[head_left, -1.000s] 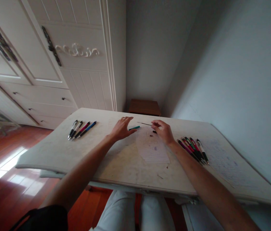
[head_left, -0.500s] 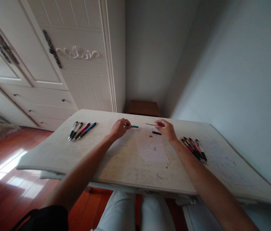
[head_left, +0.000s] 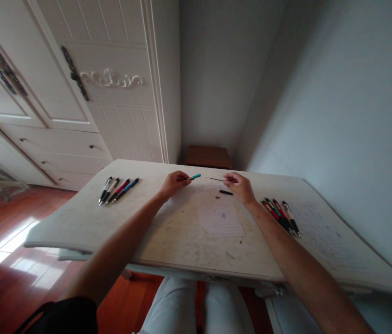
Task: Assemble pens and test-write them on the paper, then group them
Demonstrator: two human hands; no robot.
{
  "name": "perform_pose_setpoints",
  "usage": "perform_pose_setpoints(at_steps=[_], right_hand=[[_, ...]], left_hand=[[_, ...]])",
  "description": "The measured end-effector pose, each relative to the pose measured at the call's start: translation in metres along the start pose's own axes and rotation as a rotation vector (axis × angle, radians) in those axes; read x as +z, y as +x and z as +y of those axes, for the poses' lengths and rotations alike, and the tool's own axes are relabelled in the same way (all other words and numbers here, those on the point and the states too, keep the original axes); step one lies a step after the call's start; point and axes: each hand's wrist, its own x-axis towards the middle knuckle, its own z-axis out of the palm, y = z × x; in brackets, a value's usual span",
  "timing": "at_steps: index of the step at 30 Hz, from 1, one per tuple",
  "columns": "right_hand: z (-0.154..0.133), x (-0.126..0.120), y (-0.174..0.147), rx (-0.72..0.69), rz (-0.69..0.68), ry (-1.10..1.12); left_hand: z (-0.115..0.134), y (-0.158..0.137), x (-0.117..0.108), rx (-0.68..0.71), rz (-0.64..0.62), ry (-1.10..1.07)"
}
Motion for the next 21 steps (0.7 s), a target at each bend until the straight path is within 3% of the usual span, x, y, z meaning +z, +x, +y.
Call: perform_pose_setpoints(at_steps=[5,21], right_hand=[[-0.0019,0.0011,-0.0013,-0.021,-0.025,0.002],[-0.0020,0.0039,-0.0032,-0.029,-0.096,0.007]], left_hand=[[-0.0100,0.0032,0.0004,0.144,-0.011,0.233],[-0.0054,0.0007,0.0010,0.144,0.002,0.328]])
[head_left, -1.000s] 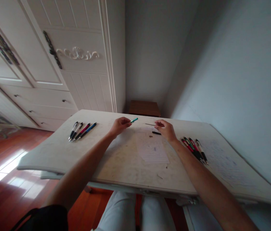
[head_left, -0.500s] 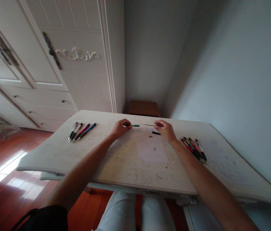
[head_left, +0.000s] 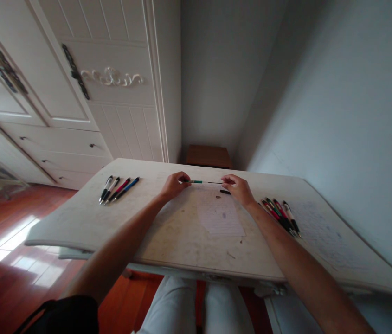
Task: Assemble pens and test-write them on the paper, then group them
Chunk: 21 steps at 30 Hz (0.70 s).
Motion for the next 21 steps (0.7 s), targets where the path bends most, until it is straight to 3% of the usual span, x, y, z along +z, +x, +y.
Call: perform_pose_setpoints(at_steps=[12,21], right_hand=[[-0.008,0.002,-0.001,0.025,-0.036,0.004],[-0.010,0.011,-0.008,-0.047,-0.088,0.003]], left_hand=[[0.008,-0.003,0.002,0.036,-0.033,0.017],[0.018,-0.010,0.010,0.060,-0.083,-0.020]])
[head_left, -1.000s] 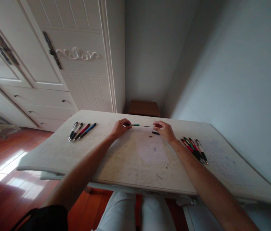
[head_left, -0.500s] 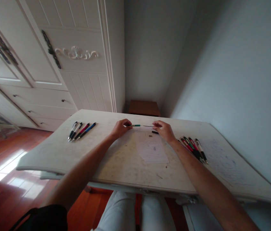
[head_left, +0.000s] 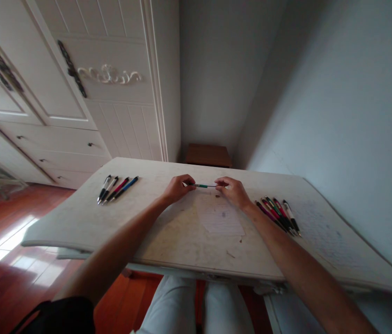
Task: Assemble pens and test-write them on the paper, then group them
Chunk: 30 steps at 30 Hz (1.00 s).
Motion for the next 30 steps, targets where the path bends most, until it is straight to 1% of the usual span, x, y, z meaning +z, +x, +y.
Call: perform_pose_setpoints(at_steps=[6,16,23,30], right_hand=[[-0.0019,-0.0001,-0.0006,0.032,0.018,0.007],[-0.0056,-0.0007,-0.0010,0.113,0.050,0.089],[-0.0041,-0.0021,0.0003,0.195,0.077,0.113],[-0.0029,-0.0047,0.0019,0.201,0.050,0.118]], left_hand=[[0.0017,-0.0009,0.0015,0.014,0.031,0.031],[0.0035,-0.0009,0.0031,0.002,0.081,0.008],[0.0066,-0.0018,0.0031,0.022,0.047,-0.003],[0.0046,0.0004,-0.0003,0.018,0.079,-0.024]])
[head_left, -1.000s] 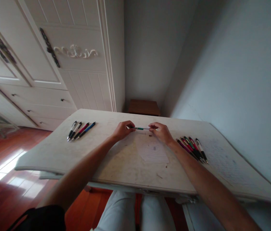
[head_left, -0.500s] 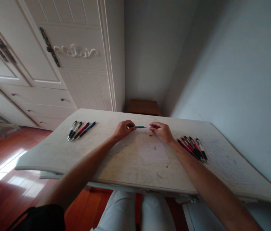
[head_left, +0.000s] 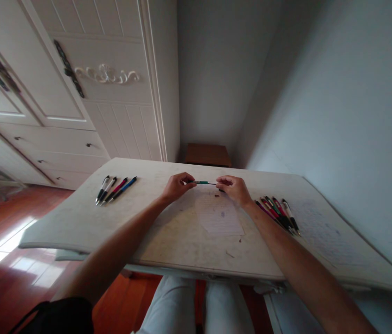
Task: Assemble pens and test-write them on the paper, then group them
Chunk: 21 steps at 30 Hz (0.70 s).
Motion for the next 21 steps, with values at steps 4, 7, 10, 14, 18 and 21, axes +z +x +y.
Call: perform_pose_setpoints(at_steps=[4,7,10,14,18,21], right_hand=[[-0.0014,-0.0007,0.0003,0.007,-0.005,0.001],[-0.0018,0.0013,-0.0005,0.005,-0.013,0.017],[-0.0013,0.0042,-0.0017,-0.009,-0.019,0.029],[0.0002,0.0044,-0.0014,0.006,0.008,0.061],[0.0003,0.0022,-0.0002,0.054,0.025,0.102],[-0.0005,0.0029,-0.0007,0.057,0.004,0.105]], left_hand=[[-0.0008,0.0018,-0.0026,-0.005,0.010,-0.006],[-0.0004,0.0015,-0.0033,-0.013,0.008,-0.018],[-0.0005,0.0003,-0.0029,-0.018,0.005,-0.019],[-0.0002,-0.0014,-0.0017,0.013,-0.036,0.002],[0.0029,-0.0030,0.0010,0.076,-0.086,0.041],[0.0051,-0.0040,0.0029,0.110,-0.092,0.052]])
